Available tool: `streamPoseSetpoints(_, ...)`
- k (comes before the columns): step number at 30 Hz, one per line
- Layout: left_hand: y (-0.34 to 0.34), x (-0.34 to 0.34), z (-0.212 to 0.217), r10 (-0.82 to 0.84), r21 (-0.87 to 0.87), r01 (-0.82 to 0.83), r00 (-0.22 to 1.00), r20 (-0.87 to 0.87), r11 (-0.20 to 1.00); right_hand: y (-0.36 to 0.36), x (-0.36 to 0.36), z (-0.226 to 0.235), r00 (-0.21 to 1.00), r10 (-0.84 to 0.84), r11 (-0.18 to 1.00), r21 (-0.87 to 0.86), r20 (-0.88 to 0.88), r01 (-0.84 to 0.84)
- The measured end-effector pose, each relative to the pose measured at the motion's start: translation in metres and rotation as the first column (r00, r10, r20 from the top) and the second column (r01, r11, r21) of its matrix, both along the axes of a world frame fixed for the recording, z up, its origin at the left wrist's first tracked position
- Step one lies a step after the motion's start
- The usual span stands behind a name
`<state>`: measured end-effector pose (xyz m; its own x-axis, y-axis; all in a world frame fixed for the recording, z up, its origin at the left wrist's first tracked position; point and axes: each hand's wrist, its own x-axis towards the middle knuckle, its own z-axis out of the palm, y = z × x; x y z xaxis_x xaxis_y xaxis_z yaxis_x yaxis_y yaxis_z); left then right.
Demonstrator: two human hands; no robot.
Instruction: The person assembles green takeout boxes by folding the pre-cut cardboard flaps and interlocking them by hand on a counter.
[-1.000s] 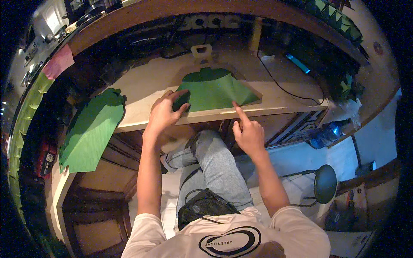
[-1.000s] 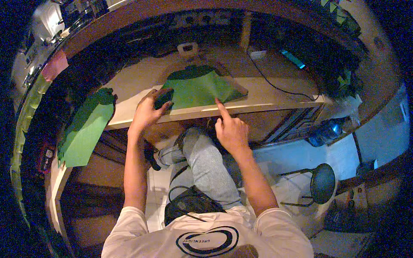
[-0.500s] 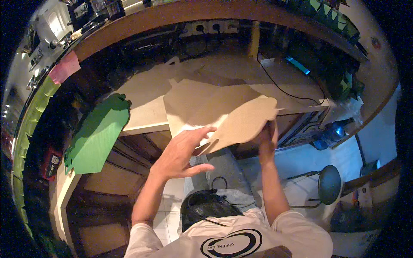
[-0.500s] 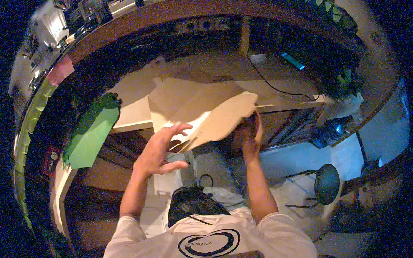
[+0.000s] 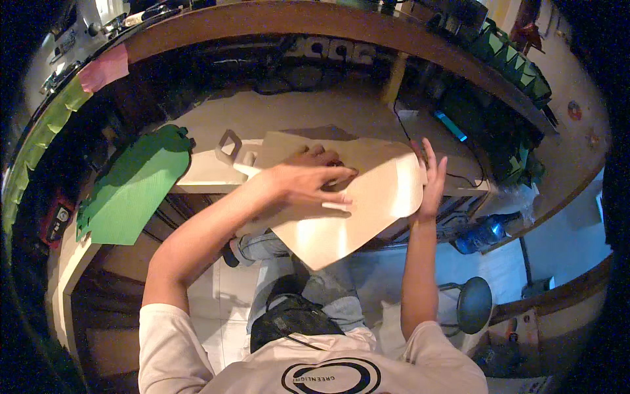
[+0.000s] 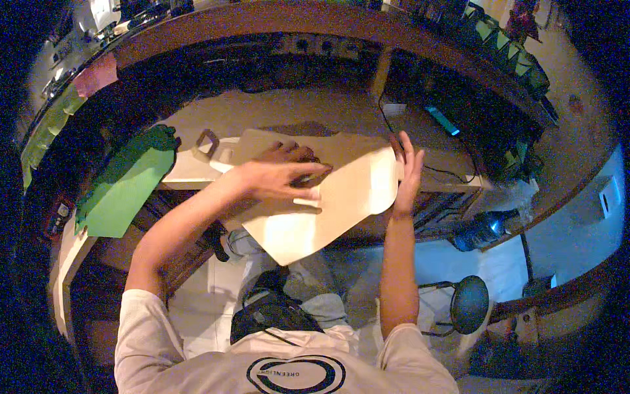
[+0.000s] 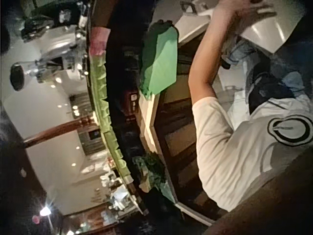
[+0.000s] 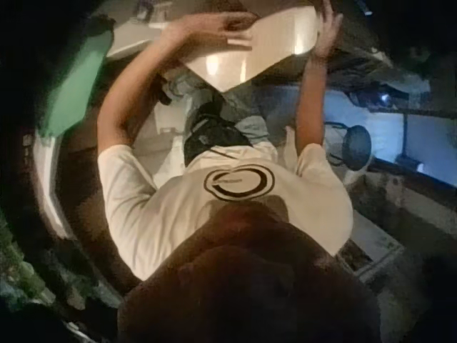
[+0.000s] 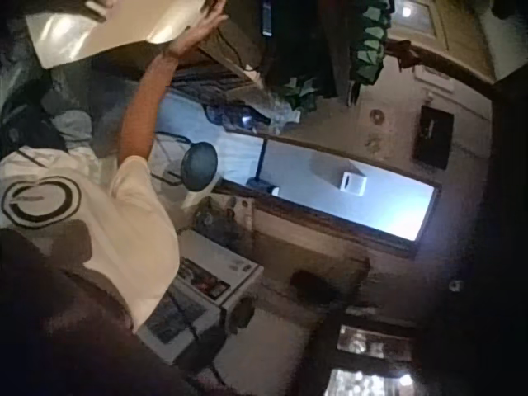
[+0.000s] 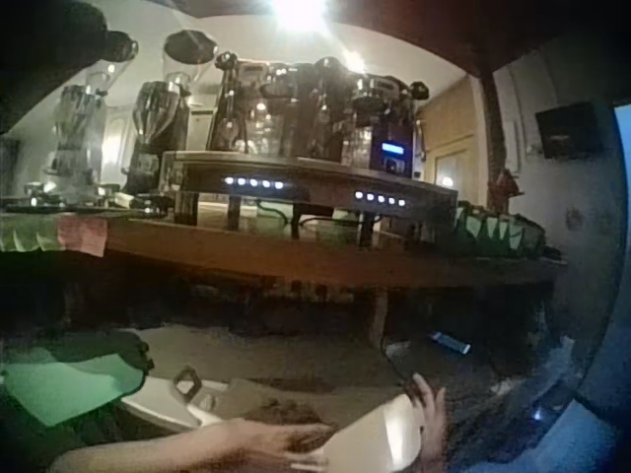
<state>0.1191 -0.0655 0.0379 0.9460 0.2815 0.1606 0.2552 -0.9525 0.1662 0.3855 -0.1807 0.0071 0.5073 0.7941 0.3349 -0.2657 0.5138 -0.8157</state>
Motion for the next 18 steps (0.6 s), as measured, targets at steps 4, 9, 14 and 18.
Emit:
streamPoseSetpoints(4,0.014,0.003,-0.009,-0.021,-0.014,0.022,0.997,0.074,1.000,0.025,0.037,-0.002,0.926,0.225,0.966,-0.054,-0.304,-0.253)
streamPoseSetpoints(9,0.021,0.000,-0.017,-0.042,0.035,0.038,0.994,0.097,0.999,0.052,0.024,0.006,0.730,0.493,0.859,0.133,-0.473,-0.494)
streamPoseSetpoints(14,0.019,0.000,-0.015,0.027,-0.127,-0.009,0.990,0.139,0.992,0.069,0.008,-0.005,0.710,0.292,0.925,0.002,-0.640,-0.379)
streamPoseSetpoints(18,0.019,0.002,-0.020,0.028,-0.024,-0.024,0.988,0.153,0.999,0.075,0.009,-0.011,0.740,0.364,0.898,0.002,-0.566,-0.440)
